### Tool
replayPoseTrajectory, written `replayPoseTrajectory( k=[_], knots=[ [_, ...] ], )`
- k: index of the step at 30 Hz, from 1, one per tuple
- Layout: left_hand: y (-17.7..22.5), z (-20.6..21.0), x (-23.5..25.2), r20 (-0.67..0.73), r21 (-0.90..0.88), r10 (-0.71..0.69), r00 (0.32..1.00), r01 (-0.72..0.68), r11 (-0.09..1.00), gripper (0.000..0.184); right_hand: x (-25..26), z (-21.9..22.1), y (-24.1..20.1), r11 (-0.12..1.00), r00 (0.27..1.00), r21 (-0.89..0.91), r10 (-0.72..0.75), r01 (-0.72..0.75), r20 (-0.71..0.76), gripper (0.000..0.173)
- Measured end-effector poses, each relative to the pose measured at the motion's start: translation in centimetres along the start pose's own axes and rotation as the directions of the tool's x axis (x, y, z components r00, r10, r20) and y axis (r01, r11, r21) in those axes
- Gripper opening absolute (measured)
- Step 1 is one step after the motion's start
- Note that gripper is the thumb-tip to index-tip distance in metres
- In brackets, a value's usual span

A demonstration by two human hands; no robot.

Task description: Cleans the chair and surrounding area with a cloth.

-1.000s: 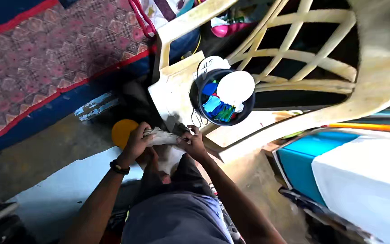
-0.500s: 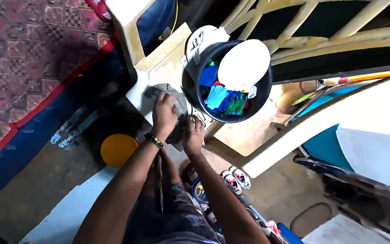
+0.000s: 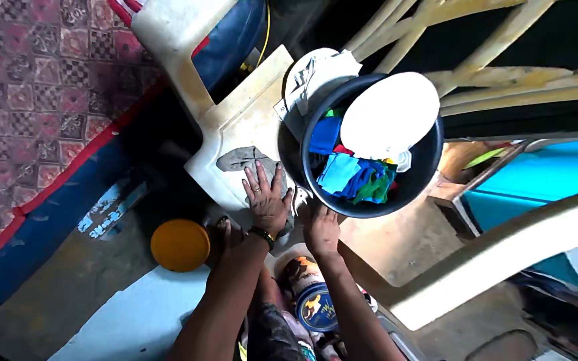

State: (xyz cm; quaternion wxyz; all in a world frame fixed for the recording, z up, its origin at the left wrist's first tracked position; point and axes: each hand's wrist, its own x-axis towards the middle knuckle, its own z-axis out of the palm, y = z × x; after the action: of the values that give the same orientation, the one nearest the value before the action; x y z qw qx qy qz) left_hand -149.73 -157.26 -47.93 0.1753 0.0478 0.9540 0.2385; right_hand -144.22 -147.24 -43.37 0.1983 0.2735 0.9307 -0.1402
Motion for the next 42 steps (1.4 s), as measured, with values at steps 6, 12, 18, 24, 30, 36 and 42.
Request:
replayPoseTrajectory(
  k=[6,12,18,24,30,36,42],
  knots=[
    [-3.0,-2.0,4.0,-0.039,0.041,0.174,0.984,-0.173,0.984,0.063,-1.5,-0.2,-0.1,0.994,0.989,0.022,0.104,-0.107,0.103,0.045],
    [-4.6,-4.9,9.7,-0.140,0.125,0.192,0.971,-0.175,0.977,0.060,-0.9,-1.0,-0.8,0.985,0.966,-0.032,0.172,-0.169,0.192,0.045],
    [-3.5,-0.1,-0.9,0.120,-0.068,0.526,0.842,-0.522,0.851,0.059,-0.6,-1.0,0.2,0.989,0.963,-0.003,0.146,-0.150,0.225,0.045],
    [-4.4,1.4,-3.2,0.009,0.011,0.598,0.801,-0.598,0.801,0.043,-0.5,-0.7,0.5,0.987,0.965,0.038,0.147,-0.159,0.217,0.043],
    [-6.9,-5.9,7.5,-0.010,0.113,0.250,0.968,-0.247,0.962,0.059,-0.5,-0.7,0.2,0.981,0.950,0.011,0.187,-0.196,0.250,0.045],
    [-5.3,-4.2,6.2,-0.059,0.092,0.253,0.966,-0.247,0.965,0.061,-0.4,-0.7,0.6,0.985,0.954,0.012,0.164,-0.172,0.252,0.044],
    [-2.2,2.2,-3.6,0.119,-0.040,0.575,0.809,-0.575,0.817,0.051,-0.2,-0.8,1.2,0.986,0.956,0.060,0.137,-0.157,0.261,0.045]
  ],
)
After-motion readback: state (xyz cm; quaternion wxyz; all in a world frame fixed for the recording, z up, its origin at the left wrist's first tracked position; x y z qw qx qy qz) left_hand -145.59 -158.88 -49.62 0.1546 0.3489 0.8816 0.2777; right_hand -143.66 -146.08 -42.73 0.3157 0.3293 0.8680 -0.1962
